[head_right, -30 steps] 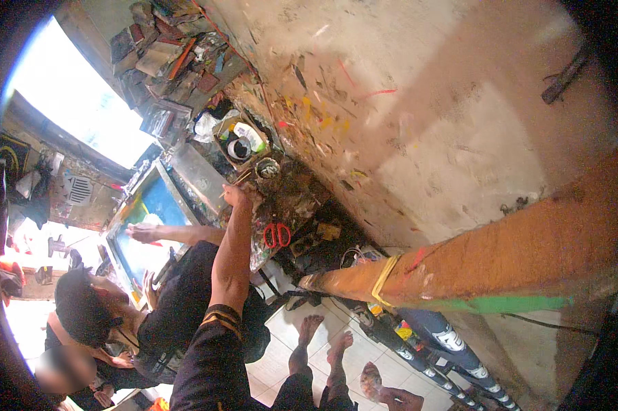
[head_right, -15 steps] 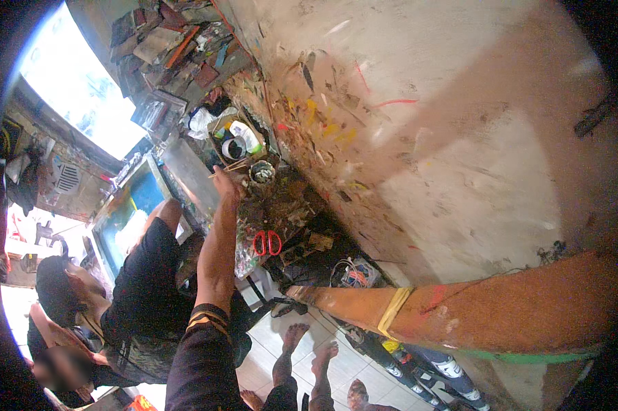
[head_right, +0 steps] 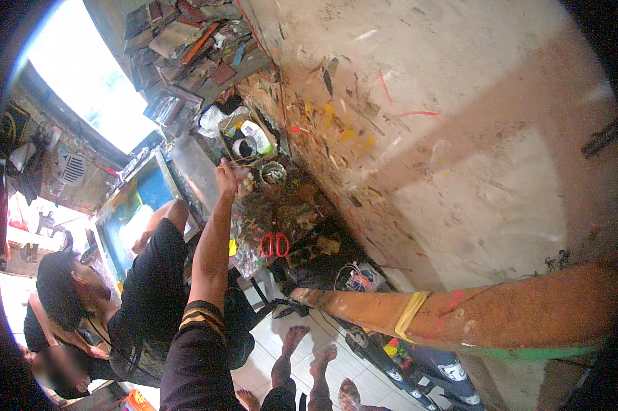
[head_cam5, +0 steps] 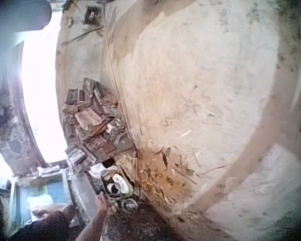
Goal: The person scoops round food items from a large metal pot into a plastic bag using a slotted spoon. They then add sauces from red, yellow, and blue squeeze bottles into the bag. Finally, they insert wooden skewers into the bag and walk into a shop to hand the prepared food to a customer.
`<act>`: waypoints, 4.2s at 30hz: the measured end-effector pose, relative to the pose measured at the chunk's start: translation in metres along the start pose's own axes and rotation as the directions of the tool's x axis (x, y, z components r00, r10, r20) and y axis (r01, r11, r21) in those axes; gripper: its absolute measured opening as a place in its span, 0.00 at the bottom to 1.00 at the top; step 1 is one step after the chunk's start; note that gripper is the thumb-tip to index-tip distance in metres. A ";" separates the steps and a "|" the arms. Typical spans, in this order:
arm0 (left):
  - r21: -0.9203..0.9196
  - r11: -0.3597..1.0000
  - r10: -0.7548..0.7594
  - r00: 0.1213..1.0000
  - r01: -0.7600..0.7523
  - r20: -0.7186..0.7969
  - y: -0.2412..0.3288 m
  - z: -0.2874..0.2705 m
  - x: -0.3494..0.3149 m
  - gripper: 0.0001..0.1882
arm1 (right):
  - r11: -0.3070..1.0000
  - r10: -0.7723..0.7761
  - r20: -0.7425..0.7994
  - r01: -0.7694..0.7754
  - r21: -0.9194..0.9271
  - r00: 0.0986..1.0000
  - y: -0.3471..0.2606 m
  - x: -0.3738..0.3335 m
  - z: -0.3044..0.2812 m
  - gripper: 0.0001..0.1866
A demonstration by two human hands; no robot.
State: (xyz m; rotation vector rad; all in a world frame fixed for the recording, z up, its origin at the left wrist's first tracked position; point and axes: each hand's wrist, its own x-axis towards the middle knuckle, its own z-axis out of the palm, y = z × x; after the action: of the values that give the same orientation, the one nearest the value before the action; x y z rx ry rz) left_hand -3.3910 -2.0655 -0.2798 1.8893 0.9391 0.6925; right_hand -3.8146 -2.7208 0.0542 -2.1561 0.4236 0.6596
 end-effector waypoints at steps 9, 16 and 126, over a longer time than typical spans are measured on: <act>-0.117 0.966 -0.238 0.970 0.231 -0.046 -0.011 -0.012 0.012 0.36 | 0.999 0.022 -0.003 -0.022 0.043 1.000 0.007 -0.002 0.004 0.11; 0.092 0.996 0.010 0.989 0.004 -0.146 0.043 -0.026 -0.001 0.33 | 0.998 0.005 0.011 -0.006 0.066 1.000 0.012 -0.011 0.009 0.12; -0.092 0.966 0.222 0.957 -0.242 -0.187 0.065 -0.040 0.056 0.17 | 0.993 -0.005 0.024 0.003 0.116 1.000 -0.020 0.007 0.011 0.11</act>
State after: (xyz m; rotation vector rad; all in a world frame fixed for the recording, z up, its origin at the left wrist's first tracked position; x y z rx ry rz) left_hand -3.3686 -2.0210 -0.1992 1.8759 0.7723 1.0467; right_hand -3.8021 -2.7000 0.0567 -2.0365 0.4340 0.6426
